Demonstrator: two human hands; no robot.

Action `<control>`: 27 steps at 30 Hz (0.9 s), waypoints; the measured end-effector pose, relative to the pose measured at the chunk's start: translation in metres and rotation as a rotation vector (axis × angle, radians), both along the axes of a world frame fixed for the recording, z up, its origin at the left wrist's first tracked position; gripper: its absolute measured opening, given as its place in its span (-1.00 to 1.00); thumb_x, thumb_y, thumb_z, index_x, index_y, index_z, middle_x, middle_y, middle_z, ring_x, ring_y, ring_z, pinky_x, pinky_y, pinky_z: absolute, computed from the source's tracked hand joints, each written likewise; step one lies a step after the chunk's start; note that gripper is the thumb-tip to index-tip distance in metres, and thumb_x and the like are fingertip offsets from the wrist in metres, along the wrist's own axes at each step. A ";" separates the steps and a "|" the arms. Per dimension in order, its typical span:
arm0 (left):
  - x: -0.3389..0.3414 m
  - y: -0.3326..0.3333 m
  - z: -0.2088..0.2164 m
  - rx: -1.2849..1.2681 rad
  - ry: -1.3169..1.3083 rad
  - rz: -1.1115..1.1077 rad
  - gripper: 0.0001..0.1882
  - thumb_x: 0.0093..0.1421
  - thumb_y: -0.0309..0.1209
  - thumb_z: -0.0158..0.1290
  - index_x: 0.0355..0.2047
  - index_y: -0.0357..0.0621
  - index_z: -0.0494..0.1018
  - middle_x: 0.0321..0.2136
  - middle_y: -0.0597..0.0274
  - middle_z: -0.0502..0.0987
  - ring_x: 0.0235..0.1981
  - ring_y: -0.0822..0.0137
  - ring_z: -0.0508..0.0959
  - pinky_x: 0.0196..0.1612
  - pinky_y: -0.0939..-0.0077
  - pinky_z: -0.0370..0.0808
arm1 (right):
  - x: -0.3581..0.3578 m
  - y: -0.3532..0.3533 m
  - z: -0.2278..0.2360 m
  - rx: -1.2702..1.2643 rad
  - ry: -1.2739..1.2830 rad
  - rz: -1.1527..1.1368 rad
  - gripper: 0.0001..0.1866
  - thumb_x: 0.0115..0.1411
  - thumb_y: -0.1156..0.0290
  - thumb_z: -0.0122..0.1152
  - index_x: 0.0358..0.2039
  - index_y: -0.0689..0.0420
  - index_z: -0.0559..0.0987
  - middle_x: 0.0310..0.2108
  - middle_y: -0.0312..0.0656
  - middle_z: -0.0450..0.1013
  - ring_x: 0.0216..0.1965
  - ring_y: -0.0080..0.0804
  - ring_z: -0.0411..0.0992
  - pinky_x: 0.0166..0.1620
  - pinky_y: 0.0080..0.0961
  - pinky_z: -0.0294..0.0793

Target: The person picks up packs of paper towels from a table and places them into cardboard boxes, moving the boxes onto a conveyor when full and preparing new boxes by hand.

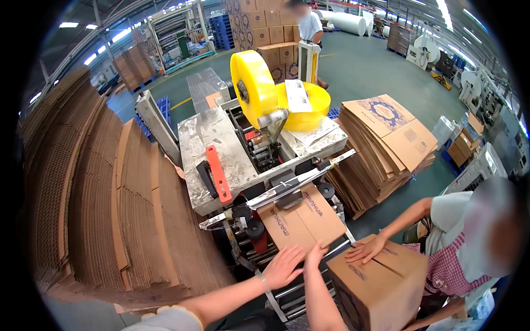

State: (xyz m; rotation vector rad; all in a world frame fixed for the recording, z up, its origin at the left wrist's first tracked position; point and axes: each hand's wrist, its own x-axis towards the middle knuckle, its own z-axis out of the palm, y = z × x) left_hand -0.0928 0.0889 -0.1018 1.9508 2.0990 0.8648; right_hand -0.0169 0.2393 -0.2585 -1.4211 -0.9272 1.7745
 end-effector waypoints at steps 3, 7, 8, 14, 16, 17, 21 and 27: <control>0.020 -0.096 -0.015 -0.087 -0.099 0.101 -0.53 0.23 -0.26 0.17 0.14 -0.08 0.46 0.29 -0.06 0.30 0.40 -0.07 0.19 0.43 -0.12 0.05 | -0.010 -0.033 0.083 -0.187 0.027 0.320 0.00 0.28 -0.38 -0.05 0.50 -0.20 -0.24 0.53 -0.18 -0.17 0.50 0.02 -0.19 0.24 0.48 0.03; 0.015 -0.182 0.024 -0.036 0.006 0.136 -0.60 0.06 -0.33 0.27 -0.05 -0.05 0.57 0.21 -0.06 0.38 0.31 -0.15 0.29 0.34 -0.13 0.20 | 0.050 -0.132 0.114 -0.112 0.059 0.809 0.06 0.22 -0.25 0.18 0.50 -0.07 -0.12 0.51 -0.19 -0.10 0.46 -0.09 -0.03 0.22 0.21 0.20; 0.013 -0.195 0.048 0.003 0.075 0.187 -0.60 0.03 -0.34 0.28 -0.07 -0.05 0.57 0.17 -0.07 0.41 0.28 -0.16 0.32 0.32 -0.11 0.23 | 0.077 -0.160 0.101 -0.088 -0.004 0.932 -0.17 0.26 -0.11 0.20 0.42 0.00 0.20 0.36 -0.16 0.24 0.30 -0.21 0.24 0.17 -0.12 0.33; 0.024 -0.289 0.278 0.233 0.611 0.429 -0.54 -0.06 -0.55 0.21 -0.07 -0.15 0.56 0.22 -0.12 0.36 0.25 -0.22 0.32 0.30 -0.14 0.24 | 0.282 -0.245 0.050 -0.185 -0.169 1.586 -0.58 0.30 0.05 0.25 -0.07 0.17 0.61 -0.19 -0.29 0.57 -0.16 -0.53 0.50 -0.11 -0.53 0.47; 0.039 -0.318 0.339 0.295 0.793 0.554 -0.64 0.03 -0.55 0.20 -0.11 -0.20 0.58 0.22 -0.08 0.38 0.26 -0.16 0.34 0.32 -0.15 0.23 | 0.329 -0.237 0.070 -0.190 -0.190 1.304 -0.62 0.34 0.14 0.23 -0.06 0.21 0.60 -0.18 -0.23 0.57 -0.17 -0.51 0.52 -0.10 -0.50 0.52; 0.049 -0.323 0.379 0.338 0.901 0.568 -0.66 0.07 -0.55 0.18 -0.09 -0.20 0.57 0.21 -0.05 0.39 0.27 -0.11 0.33 0.33 -0.11 0.24 | 0.339 -0.232 0.062 -0.232 -0.149 1.175 -0.61 0.35 0.18 0.22 0.03 0.21 0.57 -0.09 -0.21 0.56 -0.11 -0.45 0.54 -0.03 -0.46 0.53; 0.050 -0.313 0.494 0.557 1.265 0.589 -0.53 0.03 -0.62 0.10 0.02 -0.20 0.46 0.16 0.04 0.40 0.24 0.00 0.35 0.32 0.07 0.28 | 0.395 -0.215 -0.011 -0.286 -0.038 0.697 -0.67 0.23 0.26 0.23 -0.07 0.15 0.63 -0.19 -0.05 0.60 -0.16 -0.20 0.54 -0.11 -0.24 0.54; -0.014 -0.332 0.594 0.292 1.030 0.624 -0.48 -0.01 -0.68 0.05 0.02 -0.13 0.49 -0.09 0.04 0.56 0.03 0.04 0.50 0.10 0.21 0.44 | 0.434 -0.248 -0.014 -0.363 -0.095 0.831 -0.76 0.25 0.22 0.21 -0.21 0.09 0.66 -0.32 -0.18 0.60 -0.33 -0.32 0.54 -0.28 -0.37 0.55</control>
